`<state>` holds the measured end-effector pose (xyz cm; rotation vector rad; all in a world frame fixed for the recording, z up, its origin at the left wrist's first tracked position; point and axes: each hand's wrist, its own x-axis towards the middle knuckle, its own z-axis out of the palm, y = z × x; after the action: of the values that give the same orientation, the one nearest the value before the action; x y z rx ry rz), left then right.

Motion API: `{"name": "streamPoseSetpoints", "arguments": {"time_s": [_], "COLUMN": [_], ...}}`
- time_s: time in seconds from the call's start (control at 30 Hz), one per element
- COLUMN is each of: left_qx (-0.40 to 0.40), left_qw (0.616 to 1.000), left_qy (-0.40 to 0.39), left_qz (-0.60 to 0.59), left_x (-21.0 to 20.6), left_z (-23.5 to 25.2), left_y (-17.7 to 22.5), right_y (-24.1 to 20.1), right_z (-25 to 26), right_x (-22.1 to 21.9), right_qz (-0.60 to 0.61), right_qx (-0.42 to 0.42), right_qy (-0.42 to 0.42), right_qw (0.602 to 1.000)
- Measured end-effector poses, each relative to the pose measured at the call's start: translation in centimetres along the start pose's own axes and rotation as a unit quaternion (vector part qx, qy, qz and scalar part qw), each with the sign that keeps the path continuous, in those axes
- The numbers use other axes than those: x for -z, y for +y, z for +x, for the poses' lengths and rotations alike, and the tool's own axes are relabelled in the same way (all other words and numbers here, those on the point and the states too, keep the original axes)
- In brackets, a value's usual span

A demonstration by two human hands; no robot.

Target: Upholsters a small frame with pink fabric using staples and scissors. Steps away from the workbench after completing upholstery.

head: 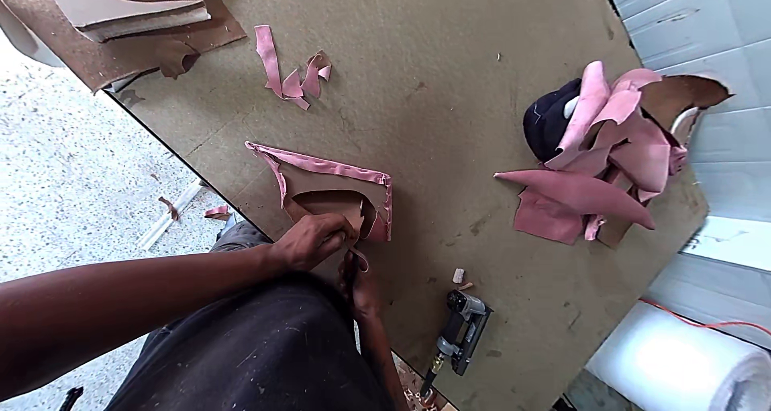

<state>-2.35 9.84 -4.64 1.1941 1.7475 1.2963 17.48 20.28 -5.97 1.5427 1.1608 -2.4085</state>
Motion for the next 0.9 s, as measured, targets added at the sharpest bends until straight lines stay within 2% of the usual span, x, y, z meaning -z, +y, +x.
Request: {"name": "streamPoseSetpoints", "arguments": {"time_s": [0.13,0.23,0.3,0.37,0.53,0.67,0.77,0.9], "left_qx": [0.059,0.128,0.122,0.124,0.084,0.047,0.052,0.047], "left_qw": [0.997,0.969,0.946,0.935,0.942,0.956,0.952,0.953], "left_qy": [0.014,-0.015,-0.029,-0.034,0.020,0.066,0.088,0.111], "left_qz": [0.049,0.212,0.297,0.332,0.324,0.282,0.287,0.278], "left_x": [0.3,0.0,-0.5,-1.4,-2.1,-2.2,-0.6,-1.9], "left_z": [0.1,0.9,1.2,1.1,-0.1,1.0,-0.9,0.0], "left_y": [0.4,-0.2,-1.4,-2.5,-3.9,-2.4,-1.6,-1.1], "right_y": [-0.1,-0.8,-1.5,-2.0,-2.2,-3.3,-1.9,-2.3], "right_z": [-0.3,-0.9,-1.3,-1.3,-1.1,-0.9,-0.1,0.1], "right_x": [0.6,1.8,2.3,2.8,2.5,3.1,1.8,2.0], "right_qz": [0.005,-0.031,-0.082,-0.127,-0.147,-0.178,-0.175,-0.135], "right_qx": [-0.024,-0.036,-0.043,-0.045,-0.043,-0.028,-0.042,-0.046], "right_qy": [-0.029,-0.071,-0.080,-0.077,-0.067,-0.045,-0.107,-0.104], "right_qw": [0.999,0.996,0.993,0.988,0.986,0.983,0.978,0.984]}}
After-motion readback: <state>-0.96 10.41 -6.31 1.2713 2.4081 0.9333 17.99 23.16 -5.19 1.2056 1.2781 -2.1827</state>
